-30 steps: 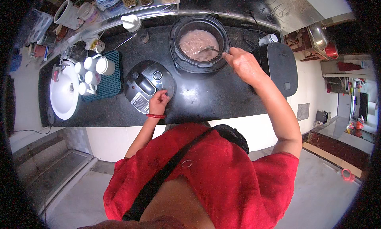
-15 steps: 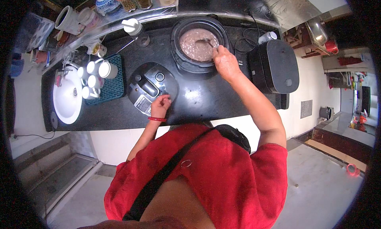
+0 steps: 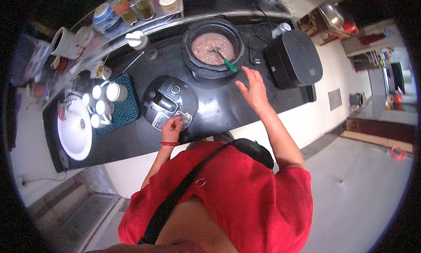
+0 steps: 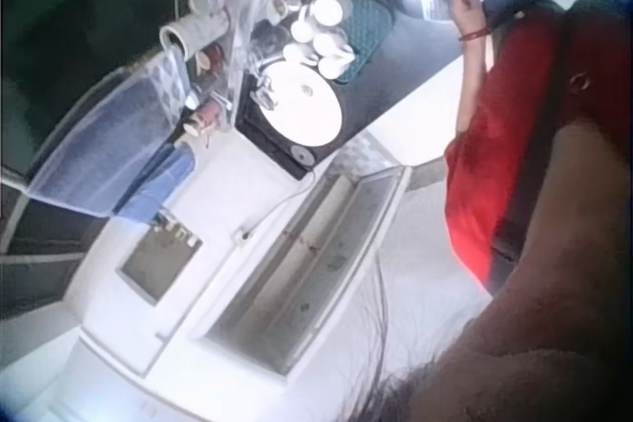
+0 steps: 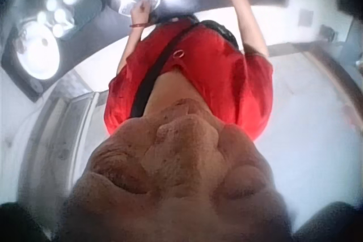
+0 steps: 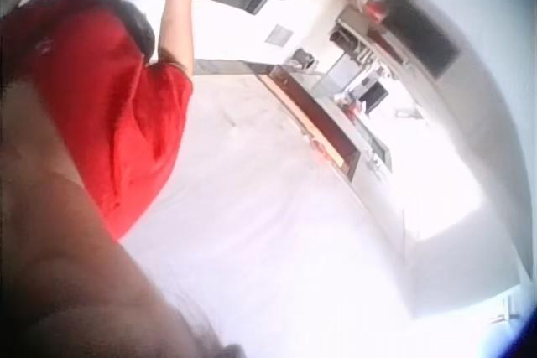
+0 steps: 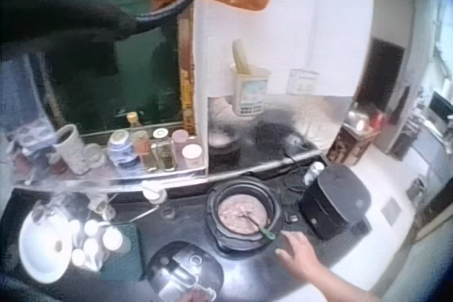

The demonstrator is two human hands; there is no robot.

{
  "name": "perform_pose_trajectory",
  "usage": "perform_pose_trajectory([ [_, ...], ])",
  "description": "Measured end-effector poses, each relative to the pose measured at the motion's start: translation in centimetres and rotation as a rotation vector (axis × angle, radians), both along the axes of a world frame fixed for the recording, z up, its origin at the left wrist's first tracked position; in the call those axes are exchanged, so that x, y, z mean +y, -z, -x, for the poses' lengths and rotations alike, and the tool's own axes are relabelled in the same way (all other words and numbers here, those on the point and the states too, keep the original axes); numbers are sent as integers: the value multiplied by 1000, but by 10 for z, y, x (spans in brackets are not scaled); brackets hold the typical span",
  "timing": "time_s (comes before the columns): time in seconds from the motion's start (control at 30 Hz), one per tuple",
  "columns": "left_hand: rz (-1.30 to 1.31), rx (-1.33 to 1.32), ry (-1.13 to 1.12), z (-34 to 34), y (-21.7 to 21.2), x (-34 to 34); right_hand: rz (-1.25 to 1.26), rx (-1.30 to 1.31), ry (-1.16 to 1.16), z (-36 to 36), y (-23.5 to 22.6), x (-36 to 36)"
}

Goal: The person stirs porridge in a rice cooker pot, carries the pot to a sink, rinses the pot with water, and then washes the interior of the pot using a cloth and water.

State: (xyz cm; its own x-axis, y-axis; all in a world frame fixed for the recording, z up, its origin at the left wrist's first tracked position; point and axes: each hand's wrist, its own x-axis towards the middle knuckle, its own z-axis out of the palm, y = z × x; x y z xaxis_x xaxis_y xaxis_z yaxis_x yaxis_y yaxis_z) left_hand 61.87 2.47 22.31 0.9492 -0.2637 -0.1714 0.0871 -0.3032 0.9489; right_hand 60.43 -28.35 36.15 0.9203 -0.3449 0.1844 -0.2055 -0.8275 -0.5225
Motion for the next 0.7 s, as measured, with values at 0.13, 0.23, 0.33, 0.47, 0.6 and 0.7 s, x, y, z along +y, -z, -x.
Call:
perform_pose_trajectory([
  [0.13,-197,-397,267,-13,-12,-5,-443,292,128,66,41,-16],
  [0.23,-200,-403,419,-23,-20,-19,-331,415,170,105,44,-13],
  [0.33,-190,-523,466,-34,-34,-39,-360,446,193,138,62,-19],
  [0.47,-191,-609,356,-37,-44,-68,-410,473,182,157,73,-38],
  [0.6,-233,-601,247,-41,-60,-91,-413,434,92,158,79,-69],
  [0.7,-195,-431,137,-43,-82,-106,-368,419,-11,146,77,-89],
])
